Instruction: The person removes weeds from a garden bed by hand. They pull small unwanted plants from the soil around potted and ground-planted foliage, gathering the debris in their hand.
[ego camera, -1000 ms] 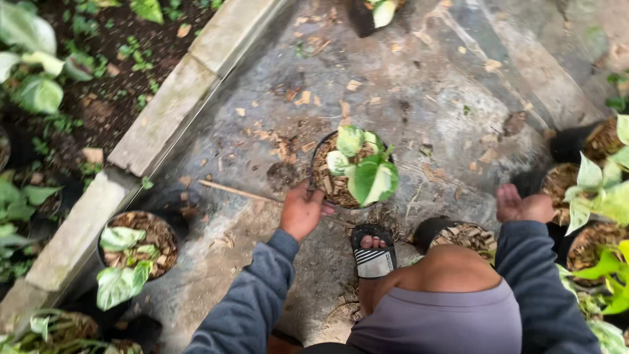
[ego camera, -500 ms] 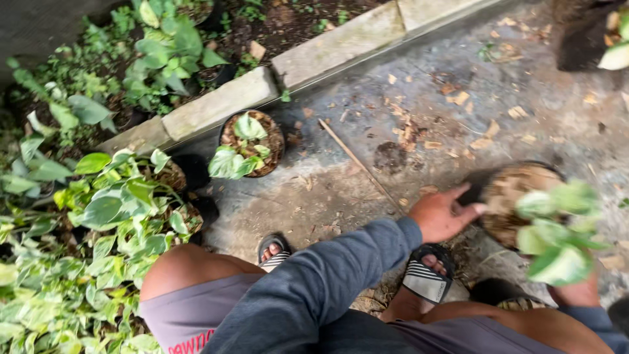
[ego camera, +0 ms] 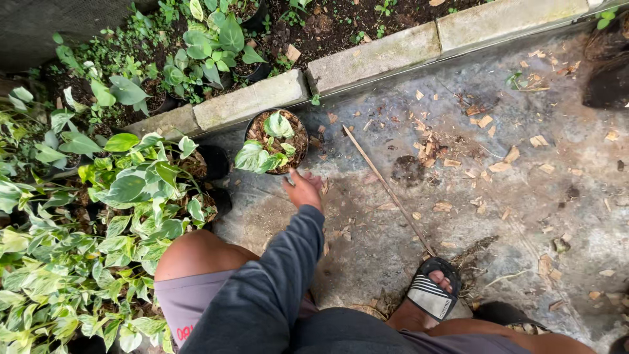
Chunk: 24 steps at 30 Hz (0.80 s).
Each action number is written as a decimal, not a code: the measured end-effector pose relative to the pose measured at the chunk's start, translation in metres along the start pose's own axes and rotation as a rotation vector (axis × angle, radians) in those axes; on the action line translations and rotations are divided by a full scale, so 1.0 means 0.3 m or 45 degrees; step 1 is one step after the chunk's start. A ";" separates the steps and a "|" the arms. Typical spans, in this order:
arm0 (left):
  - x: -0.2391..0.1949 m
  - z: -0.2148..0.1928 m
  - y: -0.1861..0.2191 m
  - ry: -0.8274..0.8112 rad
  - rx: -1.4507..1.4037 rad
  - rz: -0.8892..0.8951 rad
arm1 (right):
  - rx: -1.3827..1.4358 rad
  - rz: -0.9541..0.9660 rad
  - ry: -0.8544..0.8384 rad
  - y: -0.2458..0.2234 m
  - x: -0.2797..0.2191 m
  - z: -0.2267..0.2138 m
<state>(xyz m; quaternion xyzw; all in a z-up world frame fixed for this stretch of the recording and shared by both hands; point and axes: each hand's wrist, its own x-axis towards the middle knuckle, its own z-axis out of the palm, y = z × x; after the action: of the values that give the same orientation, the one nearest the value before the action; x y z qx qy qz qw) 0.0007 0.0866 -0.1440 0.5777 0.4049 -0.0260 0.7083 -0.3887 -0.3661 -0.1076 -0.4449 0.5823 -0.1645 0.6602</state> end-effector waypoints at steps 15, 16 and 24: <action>0.027 -0.037 0.089 -0.210 0.022 0.360 | -0.254 -0.527 0.147 -0.020 0.027 -0.062; -0.031 -0.029 0.064 -0.330 0.049 0.392 | -0.261 -0.362 0.015 -0.026 -0.001 -0.011; -0.488 0.117 -0.080 -1.163 0.417 0.394 | -0.861 -0.254 -0.896 -0.195 -0.185 0.405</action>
<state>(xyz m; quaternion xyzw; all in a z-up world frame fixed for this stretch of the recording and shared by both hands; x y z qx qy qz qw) -0.0905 -0.0138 -0.0746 0.6642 -0.0458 -0.2337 0.7086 -0.2746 -0.3093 -0.0366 -0.7161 0.2997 0.1313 0.6165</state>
